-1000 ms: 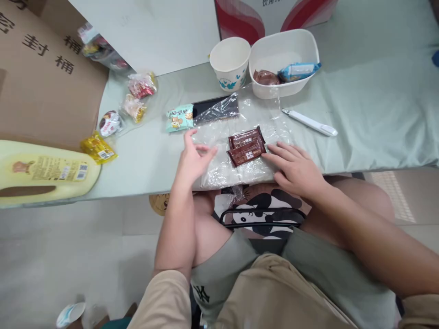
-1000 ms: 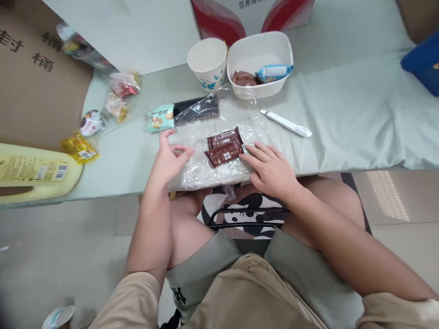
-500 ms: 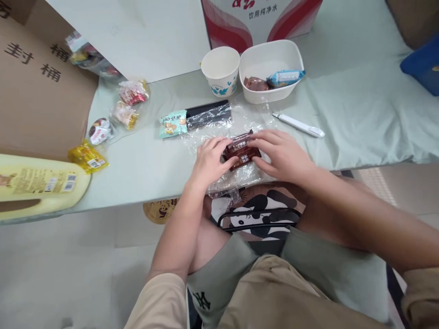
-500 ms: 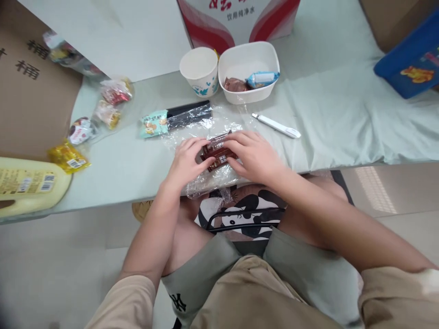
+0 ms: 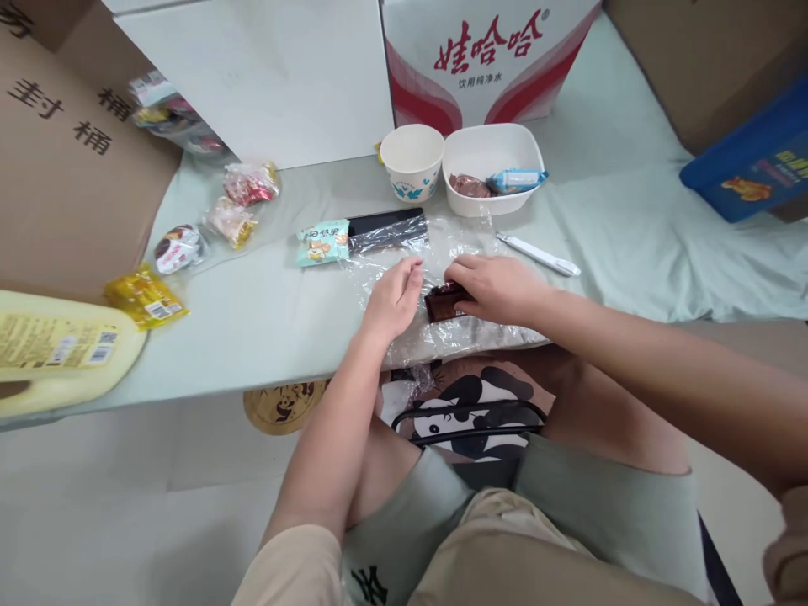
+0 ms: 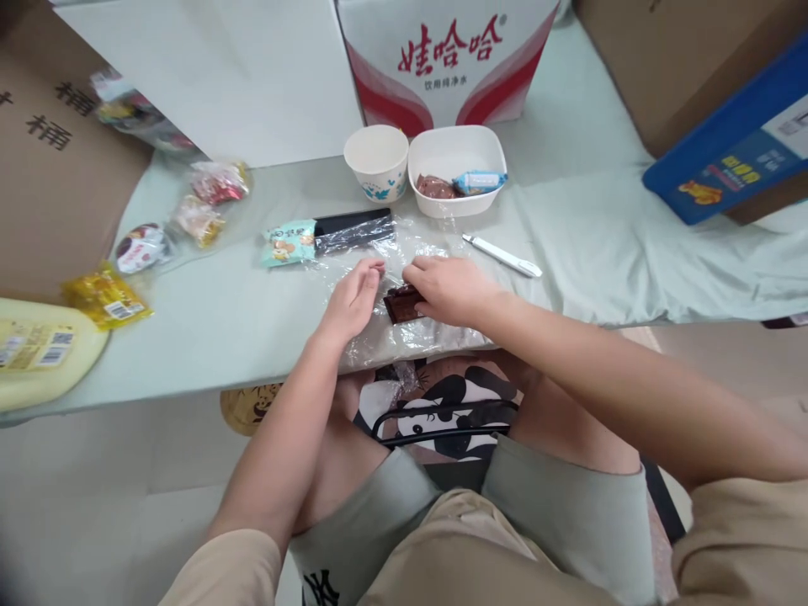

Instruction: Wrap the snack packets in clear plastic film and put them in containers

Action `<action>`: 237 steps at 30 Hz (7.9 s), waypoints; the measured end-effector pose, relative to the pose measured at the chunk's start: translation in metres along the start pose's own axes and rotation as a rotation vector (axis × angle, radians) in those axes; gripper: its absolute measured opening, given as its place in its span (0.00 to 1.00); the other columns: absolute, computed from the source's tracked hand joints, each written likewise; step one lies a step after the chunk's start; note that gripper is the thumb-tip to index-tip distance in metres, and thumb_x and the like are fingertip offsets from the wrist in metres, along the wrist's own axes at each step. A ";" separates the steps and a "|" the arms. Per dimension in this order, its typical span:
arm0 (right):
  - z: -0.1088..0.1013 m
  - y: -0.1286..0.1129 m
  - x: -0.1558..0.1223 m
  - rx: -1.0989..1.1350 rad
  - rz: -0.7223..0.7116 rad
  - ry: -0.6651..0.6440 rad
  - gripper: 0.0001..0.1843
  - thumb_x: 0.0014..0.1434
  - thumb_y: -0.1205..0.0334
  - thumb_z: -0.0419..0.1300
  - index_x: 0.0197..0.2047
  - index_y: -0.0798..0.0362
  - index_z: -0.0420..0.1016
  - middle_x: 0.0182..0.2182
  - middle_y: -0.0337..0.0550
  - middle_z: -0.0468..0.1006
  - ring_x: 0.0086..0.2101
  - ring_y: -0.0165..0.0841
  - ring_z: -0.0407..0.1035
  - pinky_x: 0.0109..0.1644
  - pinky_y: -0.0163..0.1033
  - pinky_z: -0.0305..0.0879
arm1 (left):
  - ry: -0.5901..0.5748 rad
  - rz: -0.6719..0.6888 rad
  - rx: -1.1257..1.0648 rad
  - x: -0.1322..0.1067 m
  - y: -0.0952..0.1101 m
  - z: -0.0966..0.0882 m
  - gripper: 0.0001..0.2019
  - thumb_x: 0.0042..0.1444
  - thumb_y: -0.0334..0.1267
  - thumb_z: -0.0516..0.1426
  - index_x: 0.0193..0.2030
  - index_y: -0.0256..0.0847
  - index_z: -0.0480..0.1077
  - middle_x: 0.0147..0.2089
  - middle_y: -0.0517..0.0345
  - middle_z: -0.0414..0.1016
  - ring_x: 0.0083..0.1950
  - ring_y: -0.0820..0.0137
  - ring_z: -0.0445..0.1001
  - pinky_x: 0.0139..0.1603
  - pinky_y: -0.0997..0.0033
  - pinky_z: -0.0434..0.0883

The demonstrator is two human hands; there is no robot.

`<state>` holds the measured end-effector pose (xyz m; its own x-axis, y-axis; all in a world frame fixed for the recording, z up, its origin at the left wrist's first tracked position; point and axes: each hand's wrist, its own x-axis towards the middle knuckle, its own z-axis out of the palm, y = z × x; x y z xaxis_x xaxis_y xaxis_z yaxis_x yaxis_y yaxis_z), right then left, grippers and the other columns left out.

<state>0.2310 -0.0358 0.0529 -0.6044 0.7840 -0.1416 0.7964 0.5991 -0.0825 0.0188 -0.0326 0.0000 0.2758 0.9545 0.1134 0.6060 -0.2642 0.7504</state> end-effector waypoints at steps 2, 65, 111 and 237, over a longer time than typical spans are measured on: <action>0.002 0.003 -0.010 0.011 -0.022 -0.005 0.13 0.63 0.60 0.57 0.51 0.51 0.73 0.43 0.49 0.82 0.40 0.42 0.76 0.35 0.42 0.62 | 0.003 -0.015 -0.037 0.001 -0.001 0.000 0.32 0.71 0.62 0.36 0.57 0.43 0.70 0.56 0.44 0.80 0.59 0.58 0.78 0.61 0.54 0.72; 0.035 0.051 -0.074 1.065 0.399 0.695 0.17 0.64 0.44 0.62 0.33 0.47 0.80 0.36 0.45 0.84 0.43 0.41 0.80 0.54 0.51 0.75 | 0.348 -0.313 -0.823 -0.006 -0.004 -0.031 0.23 0.48 0.59 0.69 0.32 0.41 0.70 0.25 0.61 0.74 0.25 0.74 0.75 0.24 0.77 0.69; 0.051 0.068 -0.024 0.671 0.699 0.811 0.22 0.63 0.60 0.59 0.61 0.48 0.71 0.56 0.54 0.75 0.38 0.40 0.75 0.47 0.50 0.72 | 0.565 -0.149 -0.071 0.043 -0.032 -0.012 0.02 0.62 0.34 0.58 0.40 0.43 0.68 0.39 0.57 0.69 0.41 0.70 0.69 0.42 0.72 0.65; 0.044 0.040 0.000 1.348 0.469 0.704 0.10 0.47 0.56 0.63 0.32 0.49 0.69 0.35 0.41 0.75 0.38 0.37 0.69 0.46 0.44 0.64 | 0.368 -0.115 -0.305 0.025 0.015 0.015 0.13 0.55 0.46 0.65 0.40 0.43 0.70 0.39 0.55 0.76 0.44 0.67 0.77 0.49 0.67 0.74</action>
<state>0.2641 -0.0188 0.0059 0.1052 0.9940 0.0284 0.1091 0.0168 -0.9939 0.0462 -0.0148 0.0040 -0.0956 0.9752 0.1995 0.3555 -0.1538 0.9219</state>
